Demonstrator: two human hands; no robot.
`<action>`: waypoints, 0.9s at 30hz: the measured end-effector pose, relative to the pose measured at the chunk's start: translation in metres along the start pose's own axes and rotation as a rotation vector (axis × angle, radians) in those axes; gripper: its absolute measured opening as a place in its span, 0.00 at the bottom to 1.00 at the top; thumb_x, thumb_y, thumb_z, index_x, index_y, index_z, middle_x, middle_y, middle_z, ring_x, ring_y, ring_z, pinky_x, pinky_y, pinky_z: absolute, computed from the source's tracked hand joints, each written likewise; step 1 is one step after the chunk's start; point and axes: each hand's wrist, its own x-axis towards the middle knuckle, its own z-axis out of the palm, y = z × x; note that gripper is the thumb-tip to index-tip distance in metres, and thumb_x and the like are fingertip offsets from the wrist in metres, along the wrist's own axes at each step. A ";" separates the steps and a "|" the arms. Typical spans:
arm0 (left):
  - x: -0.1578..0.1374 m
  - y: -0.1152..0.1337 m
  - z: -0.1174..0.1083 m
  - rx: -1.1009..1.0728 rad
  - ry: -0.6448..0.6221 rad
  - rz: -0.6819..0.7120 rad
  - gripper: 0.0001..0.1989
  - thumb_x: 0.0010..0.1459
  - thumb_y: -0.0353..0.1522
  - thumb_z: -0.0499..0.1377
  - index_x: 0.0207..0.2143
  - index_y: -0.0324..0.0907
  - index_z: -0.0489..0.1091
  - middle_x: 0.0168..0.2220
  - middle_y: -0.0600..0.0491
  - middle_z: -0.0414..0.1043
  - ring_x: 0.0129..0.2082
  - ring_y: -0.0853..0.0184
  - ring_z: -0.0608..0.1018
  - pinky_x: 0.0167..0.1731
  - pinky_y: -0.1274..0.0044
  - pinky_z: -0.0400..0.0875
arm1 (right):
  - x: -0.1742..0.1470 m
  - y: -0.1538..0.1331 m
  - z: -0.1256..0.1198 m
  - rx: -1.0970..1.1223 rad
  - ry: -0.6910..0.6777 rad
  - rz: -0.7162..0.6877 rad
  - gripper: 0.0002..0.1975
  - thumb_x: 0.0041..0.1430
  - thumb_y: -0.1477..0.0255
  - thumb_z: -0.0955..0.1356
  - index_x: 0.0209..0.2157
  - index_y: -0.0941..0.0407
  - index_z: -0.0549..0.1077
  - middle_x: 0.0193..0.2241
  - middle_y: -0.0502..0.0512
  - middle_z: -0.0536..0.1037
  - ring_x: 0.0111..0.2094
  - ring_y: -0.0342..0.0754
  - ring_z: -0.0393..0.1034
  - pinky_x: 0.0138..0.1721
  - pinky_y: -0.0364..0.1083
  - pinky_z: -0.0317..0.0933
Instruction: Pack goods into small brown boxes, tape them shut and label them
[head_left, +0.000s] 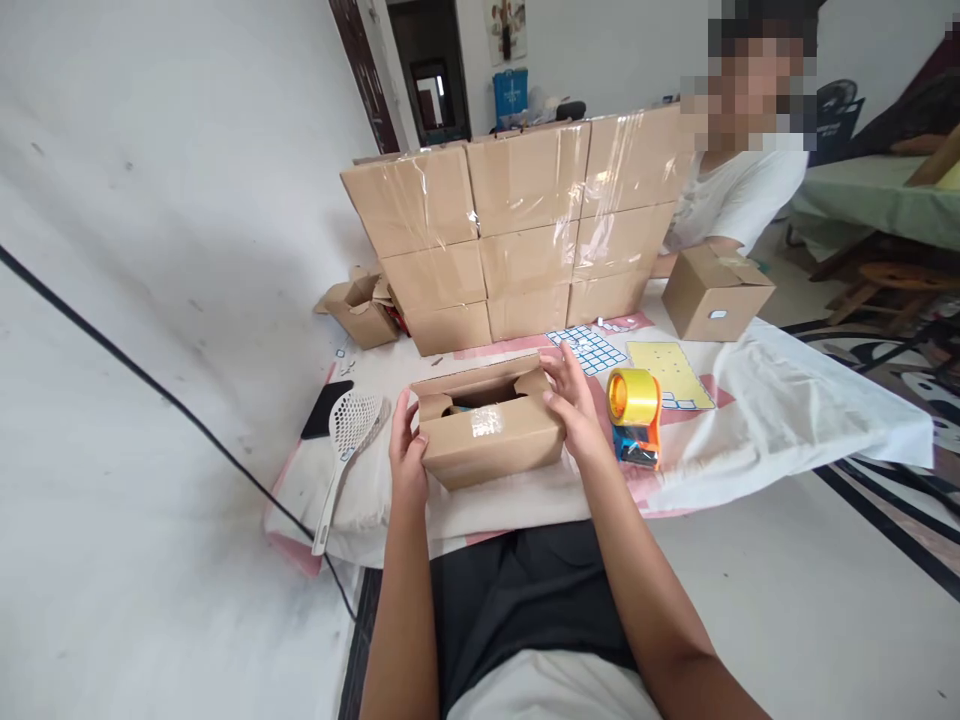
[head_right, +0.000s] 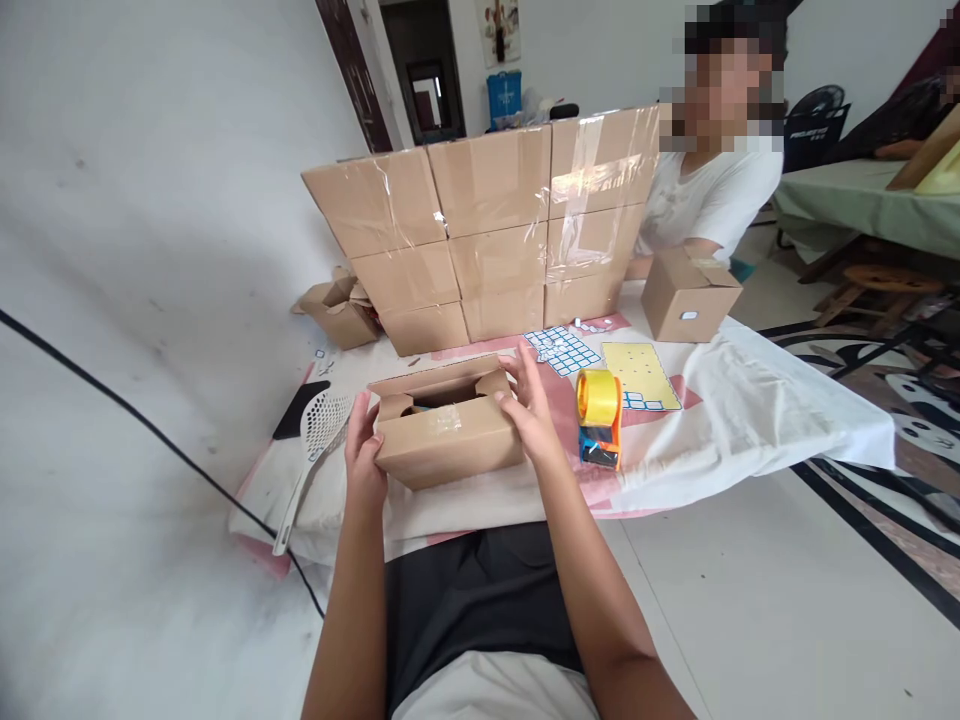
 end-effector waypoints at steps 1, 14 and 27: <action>0.000 0.001 0.001 -0.004 -0.004 -0.015 0.35 0.60 0.35 0.57 0.70 0.53 0.59 0.69 0.50 0.63 0.69 0.54 0.66 0.61 0.67 0.70 | 0.001 -0.001 -0.001 -0.016 -0.013 -0.032 0.42 0.59 0.61 0.71 0.72 0.42 0.55 0.66 0.55 0.67 0.69 0.56 0.59 0.68 0.58 0.55; -0.007 0.065 0.004 0.723 -0.141 0.269 0.18 0.69 0.38 0.54 0.56 0.47 0.76 0.58 0.50 0.77 0.62 0.58 0.73 0.65 0.61 0.64 | -0.002 0.009 -0.010 -0.126 -0.042 -0.181 0.17 0.69 0.58 0.65 0.39 0.48 0.86 0.47 0.56 0.71 0.62 0.61 0.64 0.67 0.57 0.50; -0.032 0.100 0.072 1.369 -0.485 0.248 0.28 0.65 0.39 0.59 0.66 0.46 0.65 0.66 0.50 0.68 0.67 0.50 0.66 0.66 0.53 0.58 | 0.003 0.011 -0.013 -0.012 -0.011 -0.103 0.15 0.54 0.72 0.70 0.43 0.48 0.82 0.49 0.55 0.77 0.59 0.58 0.68 0.63 0.56 0.58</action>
